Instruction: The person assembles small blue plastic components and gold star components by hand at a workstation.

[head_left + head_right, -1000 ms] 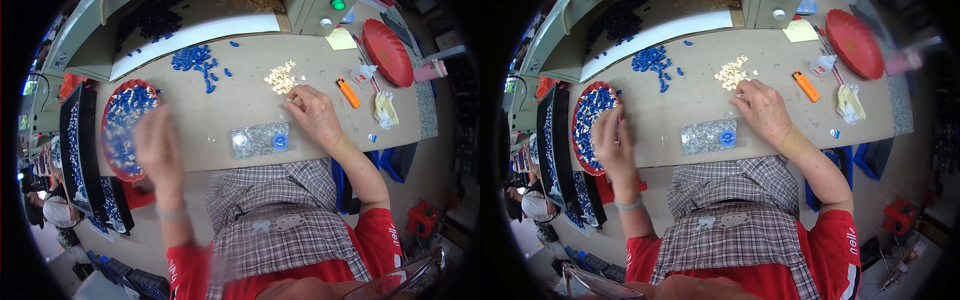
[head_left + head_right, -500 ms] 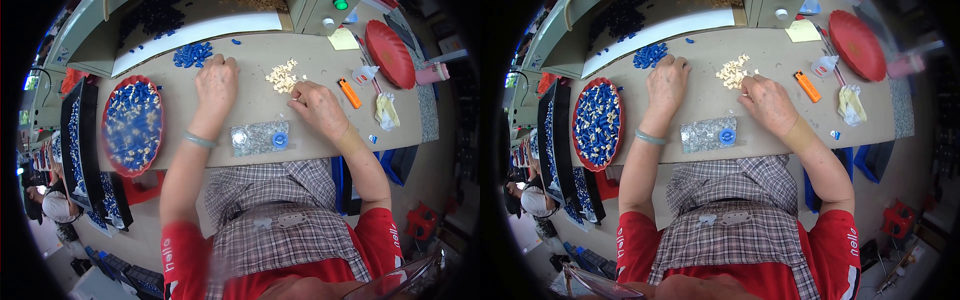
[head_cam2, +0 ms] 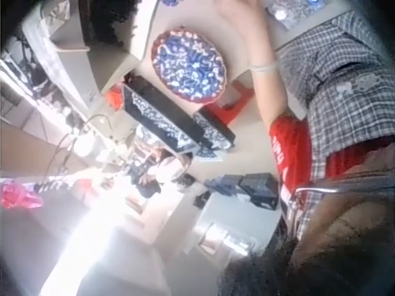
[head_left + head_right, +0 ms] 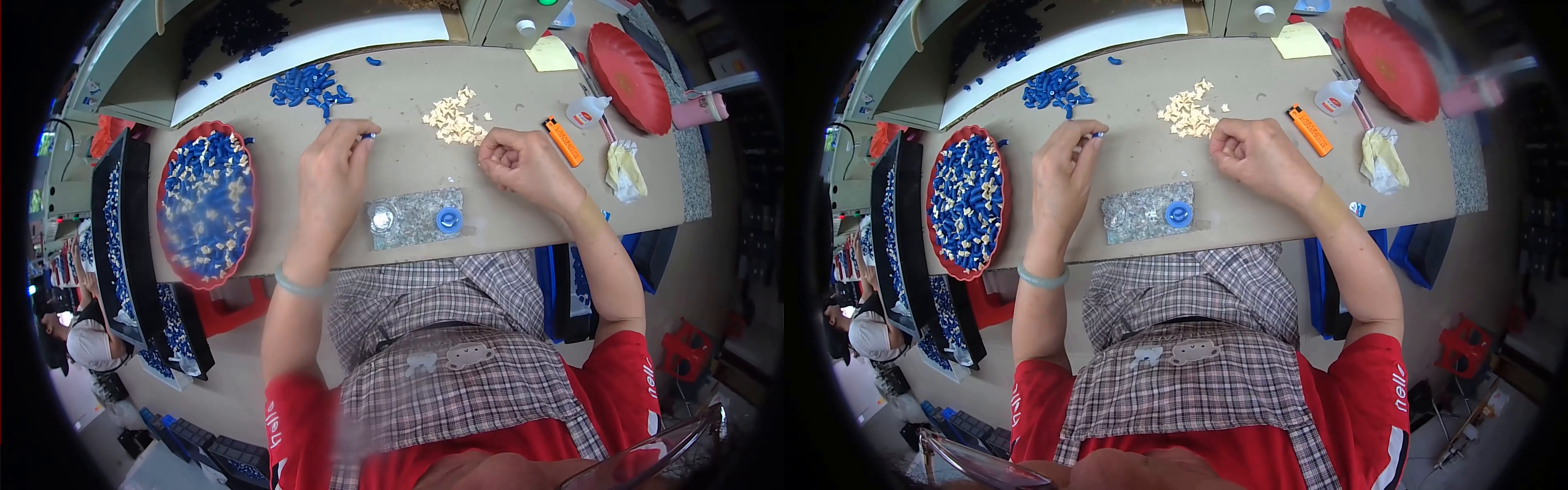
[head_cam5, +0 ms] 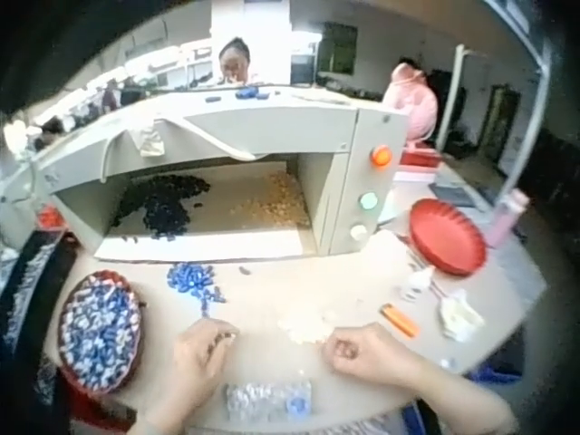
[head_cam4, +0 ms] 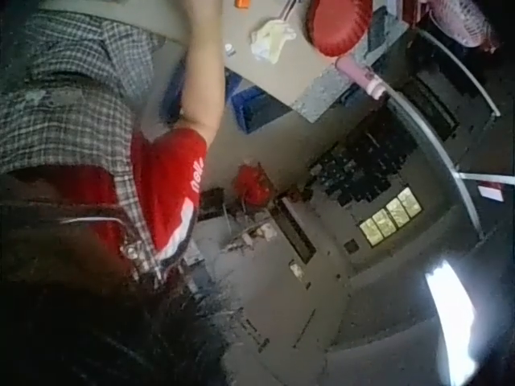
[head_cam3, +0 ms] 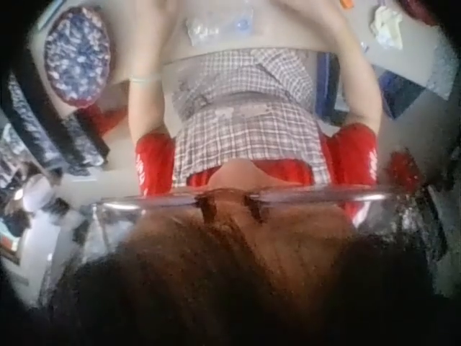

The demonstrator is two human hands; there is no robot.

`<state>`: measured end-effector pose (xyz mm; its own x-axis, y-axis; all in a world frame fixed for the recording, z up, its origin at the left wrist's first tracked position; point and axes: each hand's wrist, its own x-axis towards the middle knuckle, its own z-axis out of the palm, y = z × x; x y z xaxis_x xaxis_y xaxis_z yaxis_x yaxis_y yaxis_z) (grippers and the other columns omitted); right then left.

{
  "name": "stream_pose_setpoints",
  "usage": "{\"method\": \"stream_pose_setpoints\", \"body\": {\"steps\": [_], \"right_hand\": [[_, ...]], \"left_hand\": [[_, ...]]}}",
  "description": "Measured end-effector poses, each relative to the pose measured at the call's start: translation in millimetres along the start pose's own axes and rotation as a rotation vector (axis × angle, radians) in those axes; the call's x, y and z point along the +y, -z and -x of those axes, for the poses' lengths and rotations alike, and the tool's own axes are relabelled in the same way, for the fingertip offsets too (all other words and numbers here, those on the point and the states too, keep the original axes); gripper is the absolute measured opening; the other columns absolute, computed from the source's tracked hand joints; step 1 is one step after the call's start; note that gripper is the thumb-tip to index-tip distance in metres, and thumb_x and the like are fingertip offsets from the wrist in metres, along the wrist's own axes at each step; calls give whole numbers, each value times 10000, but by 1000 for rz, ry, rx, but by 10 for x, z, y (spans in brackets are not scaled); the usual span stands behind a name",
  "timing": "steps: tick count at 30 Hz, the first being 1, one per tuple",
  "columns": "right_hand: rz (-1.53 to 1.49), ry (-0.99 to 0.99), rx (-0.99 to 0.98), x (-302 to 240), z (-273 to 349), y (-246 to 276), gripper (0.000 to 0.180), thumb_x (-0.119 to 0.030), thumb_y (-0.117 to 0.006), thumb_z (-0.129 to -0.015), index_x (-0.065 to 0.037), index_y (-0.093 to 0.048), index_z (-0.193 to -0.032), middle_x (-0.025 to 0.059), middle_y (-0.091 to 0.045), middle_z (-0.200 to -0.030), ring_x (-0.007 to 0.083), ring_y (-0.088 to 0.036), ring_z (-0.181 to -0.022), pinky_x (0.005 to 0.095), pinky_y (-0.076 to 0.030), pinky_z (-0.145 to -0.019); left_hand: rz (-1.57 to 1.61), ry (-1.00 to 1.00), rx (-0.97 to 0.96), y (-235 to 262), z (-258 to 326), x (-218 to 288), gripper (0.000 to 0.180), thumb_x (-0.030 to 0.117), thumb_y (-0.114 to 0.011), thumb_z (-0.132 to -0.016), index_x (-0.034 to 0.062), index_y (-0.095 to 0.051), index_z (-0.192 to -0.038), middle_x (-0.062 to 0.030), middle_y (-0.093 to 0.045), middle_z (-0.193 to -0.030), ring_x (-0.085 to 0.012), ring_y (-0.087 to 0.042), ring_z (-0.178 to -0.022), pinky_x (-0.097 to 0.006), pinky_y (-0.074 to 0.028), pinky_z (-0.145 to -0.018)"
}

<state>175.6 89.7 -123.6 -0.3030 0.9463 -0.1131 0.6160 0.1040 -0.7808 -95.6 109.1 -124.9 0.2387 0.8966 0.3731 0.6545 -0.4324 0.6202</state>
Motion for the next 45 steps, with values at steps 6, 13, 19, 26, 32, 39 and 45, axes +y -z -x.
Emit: {"method": "stream_pose_setpoints", "body": {"steps": [6, 13, 19, 26, 32, 39, 45], "right_hand": [[-776, -252, -149, 72, 170, -60, 101, -27, -645, -918, 25, -664, -1002, 41, -685, -805, 84, -655, -640, 212, -537, -573], [-908, -276, -207, -13, 296, -184, 106, -22, -651, -922, 32, -657, -1012, 72, -700, -842, 111, -683, -668, 224, -578, -626], [-860, -285, -230, -155, 344, -236, 50, -15, -644, -922, 8, -642, -966, 47, -676, -799, 86, -661, -646, 211, -556, -597], [-726, -286, -260, -220, 303, -279, 38, 6, -621, -883, -14, -627, -914, 14, -639, -741, 54, -614, -605, 192, -502, -544], [-651, -329, -268, -246, 284, -295, 26, -1, -628, -872, -20, -615, -883, 6, -629, -725, 49, -605, -590, 192, -493, -524], [-470, -380, -264, -372, 271, -288, 28, -11, -637, -867, -6, -611, -860, 4, -612, -701, 46, -592, -579, 196, -479, -510], [-370, -399, -255, -476, 249, -278, 19, 14, -626, -842, -3, -620, -849, 8, -609, -689, 50, -588, -564, 195, -466, -494]], "left_hand": [[424, 270, -131, 53, 391, 151, 211, -5, -616, -929, -27, -686, -1127, -95, -711, -988, -122, -673, -825, -255, -546, -714], [498, 271, -214, 42, 578, 280, 231, -25, -621, -923, -27, -692, -1143, -107, -708, -1012, -141, -683, -848, -250, -554, -760], [467, 216, -187, 54, 637, 297, 206, -34, -647, -891, -17, -718, -1084, -116, -711, -993, -148, -684, -837, -254, -549, -737], [405, 224, -183, 109, 659, 323, 182, -28, -689, -850, -7, -722, -1028, -110, -711, -936, -162, -687, -780, -270, -553, -707], [441, 195, -143, 91, 689, 313, 158, -55, -682, -840, -12, -712, -989, -116, -708, -960, -173, -694, -807, -274, -568, -726], [475, 191, -125, 68, 722, 340, 163, -60, -660, -837, -6, -687, -989, -144, -688, -967, -263, -694, -811, -322, -558, -689], [451, 142, -151, 74, 715, 356, 175, -68, -658, -823, -6, -679, -985, -151, -679, -952, -290, -687, -808, -340, -552, -688]]}}
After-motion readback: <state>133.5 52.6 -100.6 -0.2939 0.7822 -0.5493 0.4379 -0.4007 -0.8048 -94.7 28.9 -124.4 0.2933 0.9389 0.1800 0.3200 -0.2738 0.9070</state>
